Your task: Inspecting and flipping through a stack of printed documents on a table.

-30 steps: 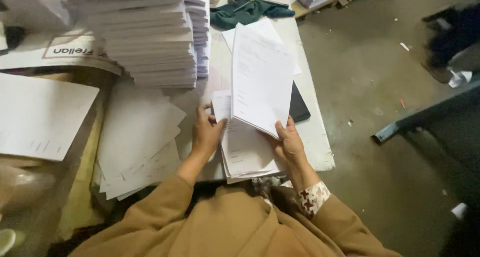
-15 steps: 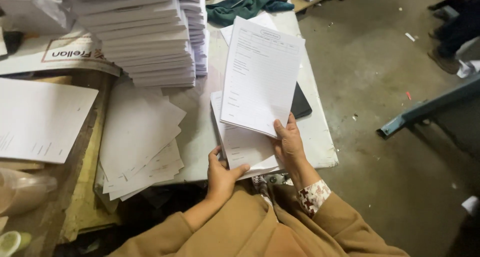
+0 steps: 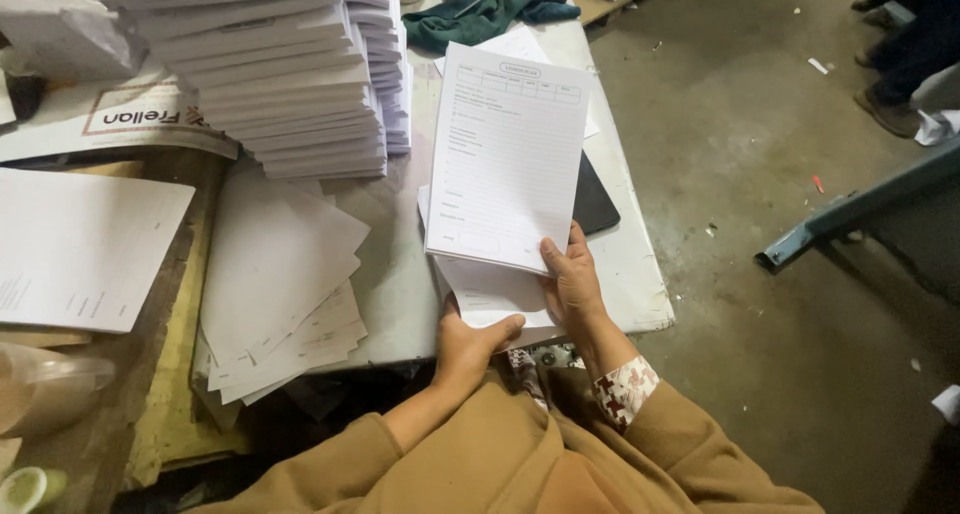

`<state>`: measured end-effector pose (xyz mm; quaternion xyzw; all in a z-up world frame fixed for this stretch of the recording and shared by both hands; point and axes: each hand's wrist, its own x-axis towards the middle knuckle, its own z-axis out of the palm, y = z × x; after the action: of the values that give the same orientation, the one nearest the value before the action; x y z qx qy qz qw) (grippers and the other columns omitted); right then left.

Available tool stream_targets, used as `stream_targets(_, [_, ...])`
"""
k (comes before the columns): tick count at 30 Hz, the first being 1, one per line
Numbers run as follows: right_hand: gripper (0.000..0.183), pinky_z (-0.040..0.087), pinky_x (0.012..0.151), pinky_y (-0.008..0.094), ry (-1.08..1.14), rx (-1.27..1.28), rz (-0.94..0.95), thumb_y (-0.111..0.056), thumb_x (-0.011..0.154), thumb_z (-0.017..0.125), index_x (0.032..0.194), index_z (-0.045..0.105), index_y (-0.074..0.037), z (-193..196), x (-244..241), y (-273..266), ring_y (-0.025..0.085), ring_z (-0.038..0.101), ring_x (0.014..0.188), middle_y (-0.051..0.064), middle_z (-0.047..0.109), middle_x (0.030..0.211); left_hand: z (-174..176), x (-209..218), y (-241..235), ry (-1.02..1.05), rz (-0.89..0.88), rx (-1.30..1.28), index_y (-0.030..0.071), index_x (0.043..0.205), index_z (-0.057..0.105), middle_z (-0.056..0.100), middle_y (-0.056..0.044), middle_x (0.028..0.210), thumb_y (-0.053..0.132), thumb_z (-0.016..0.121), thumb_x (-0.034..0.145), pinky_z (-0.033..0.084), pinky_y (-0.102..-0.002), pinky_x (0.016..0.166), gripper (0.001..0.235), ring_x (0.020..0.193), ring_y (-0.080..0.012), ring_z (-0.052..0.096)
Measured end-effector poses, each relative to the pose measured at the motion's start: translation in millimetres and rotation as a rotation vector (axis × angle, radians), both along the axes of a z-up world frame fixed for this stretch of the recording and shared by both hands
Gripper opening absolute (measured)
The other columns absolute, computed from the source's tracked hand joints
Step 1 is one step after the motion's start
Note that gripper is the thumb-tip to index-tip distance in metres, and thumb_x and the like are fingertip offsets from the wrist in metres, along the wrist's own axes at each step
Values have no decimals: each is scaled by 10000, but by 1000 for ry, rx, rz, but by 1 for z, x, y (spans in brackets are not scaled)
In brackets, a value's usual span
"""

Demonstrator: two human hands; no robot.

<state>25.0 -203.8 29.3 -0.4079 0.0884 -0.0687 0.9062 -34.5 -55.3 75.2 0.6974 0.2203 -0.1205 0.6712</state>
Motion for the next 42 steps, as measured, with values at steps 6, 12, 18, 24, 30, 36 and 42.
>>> stream_targets(6, [379, 596, 832, 410, -12, 10, -26, -56, 869, 656, 1224, 535, -108, 0, 1, 0, 200, 679, 885, 66, 666, 998, -56, 1, 0, 25, -57, 39, -82, 879, 655, 686, -152, 610, 125, 920, 533, 548, -290, 472, 483, 517, -182, 684])
stream_targets(12, [393, 590, 846, 400, -10, -6, -20, -52, 867, 660, 1235, 535, -106, -2, 0, -1, 200, 681, 887, 65, 667, 990, -49, -9, 11, 6, -194, 32, -53, 797, 632, 693, -157, 580, 99, 853, 624, 529, -243, 467, 320, 488, -163, 687])
stream_targets(18, [382, 587, 848, 387, -17, -7, -24, -52, 868, 660, 1225, 534, -101, 4, -2, 0, 195, 676, 887, 68, 663, 989, -44, -13, 26, 56, -161, -155, -158, 916, 575, 698, -277, 726, -21, 760, 710, 597, -294, 521, 309, 595, -258, 719])
stream_targets(24, [375, 584, 837, 353, 4, -22, -15, -71, 874, 657, 1228, 537, -103, 12, -5, 1, 178, 668, 884, 55, 662, 999, -37, -19, 40, 101, -129, -221, -168, 988, 580, 687, -278, 759, -30, 700, 768, 613, -283, 540, 286, 623, -281, 725])
stream_targets(30, [391, 583, 846, 360, 1, -26, -17, -70, 866, 664, 1234, 535, -103, 13, -7, 1, 186, 669, 897, 63, 662, 1014, -47, -25, 52, 121, -83, -281, -161, 1038, 553, 671, -263, 763, -28, 676, 792, 619, -282, 546, 306, 630, -287, 722])
stream_targets(36, [469, 548, 900, 352, 38, -19, 39, -84, 845, 659, 1286, 501, -103, 2, -2, -6, 207, 626, 1000, 89, 629, 1139, -16, -33, 54, -5, -175, 148, 13, 961, 575, 671, -128, 732, 100, 691, 780, 551, -279, 608, 233, 637, -207, 662])
stream_targets(42, [512, 509, 953, 350, 36, -1, 66, -79, 825, 656, 1308, 487, -95, -10, 2, -10, 227, 600, 1078, 122, 619, 1239, -29, -32, 50, -1076, -530, 821, 6, 1071, 628, 580, -188, 970, -36, 590, 828, 525, -404, 807, 250, 934, -340, 557])
